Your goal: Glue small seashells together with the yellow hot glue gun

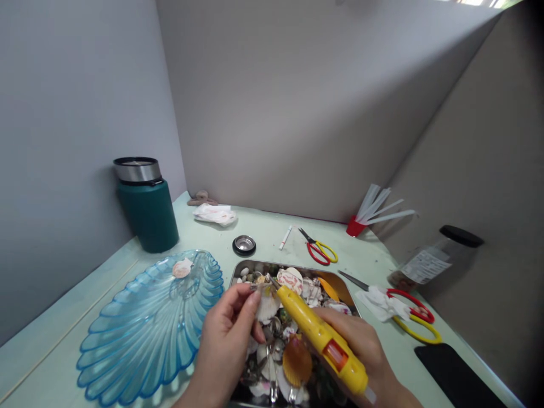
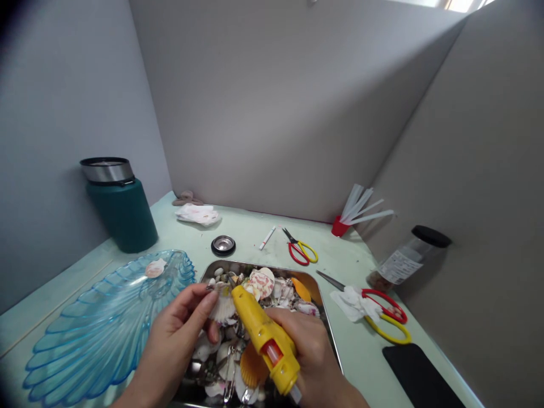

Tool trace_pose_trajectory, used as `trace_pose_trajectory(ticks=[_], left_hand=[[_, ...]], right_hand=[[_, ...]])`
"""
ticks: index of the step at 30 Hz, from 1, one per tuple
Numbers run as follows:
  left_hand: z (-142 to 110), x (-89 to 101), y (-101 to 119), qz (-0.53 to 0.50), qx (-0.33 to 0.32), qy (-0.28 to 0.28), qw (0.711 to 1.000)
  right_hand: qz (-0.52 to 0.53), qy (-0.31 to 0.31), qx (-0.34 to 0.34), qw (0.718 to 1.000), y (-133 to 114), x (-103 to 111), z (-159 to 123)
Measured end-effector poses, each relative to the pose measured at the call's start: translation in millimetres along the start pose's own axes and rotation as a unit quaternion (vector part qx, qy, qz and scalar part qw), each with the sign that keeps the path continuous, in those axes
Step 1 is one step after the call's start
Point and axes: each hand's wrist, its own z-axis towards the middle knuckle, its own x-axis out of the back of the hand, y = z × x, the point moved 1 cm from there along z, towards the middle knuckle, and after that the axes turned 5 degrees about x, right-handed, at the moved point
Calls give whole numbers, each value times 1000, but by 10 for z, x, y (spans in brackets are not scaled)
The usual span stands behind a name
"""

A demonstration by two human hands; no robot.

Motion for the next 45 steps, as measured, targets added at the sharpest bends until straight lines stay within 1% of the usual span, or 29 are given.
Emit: trace_pose_trajectory(ticks=[5, 9, 12, 16, 18, 21, 25, 28, 32, 36, 45], left_hand=[[-5, 27, -29, 80, -43, 4, 996], [-20, 35, -36, 144, -72, 10, 987], [-37, 40, -20, 164, -93, 29, 982], [-51, 54, -4, 171, -108, 45, 978], [-47, 58, -13, 169, -99, 37, 980], [-29, 51, -33, 148, -68, 15, 987], [7, 19, -37, 58, -7, -13, 998], [33, 2, -31, 2, 22, -19, 1000], [49, 6, -36, -50, 41, -11, 998], [50, 17, -51, -75, 56, -14, 996], [58, 14, -45, -77, 55, -16, 995]], right_hand=[[9, -14, -2, 1000, 5, -10, -12], [23, -6, 7, 1000, 4, -9, -6], [13, -3, -18, 1000, -2, -4, -5], [15, -19, -34, 999, 5, -15, -30], [17, -19, -30, 999, 10, -21, -42], [10, -8, -23, 1000, 21, -24, -54], [12, -18, -17, 1000, 39, -28, -66], [17, -28, -15, 999, 41, -27, -66], [0, -16, -23, 1000, 34, -16, -60], [-2, -15, -6, 1000, 24, -10, -49], [-22, -15, 7, 1000, 1, 6, -16]])
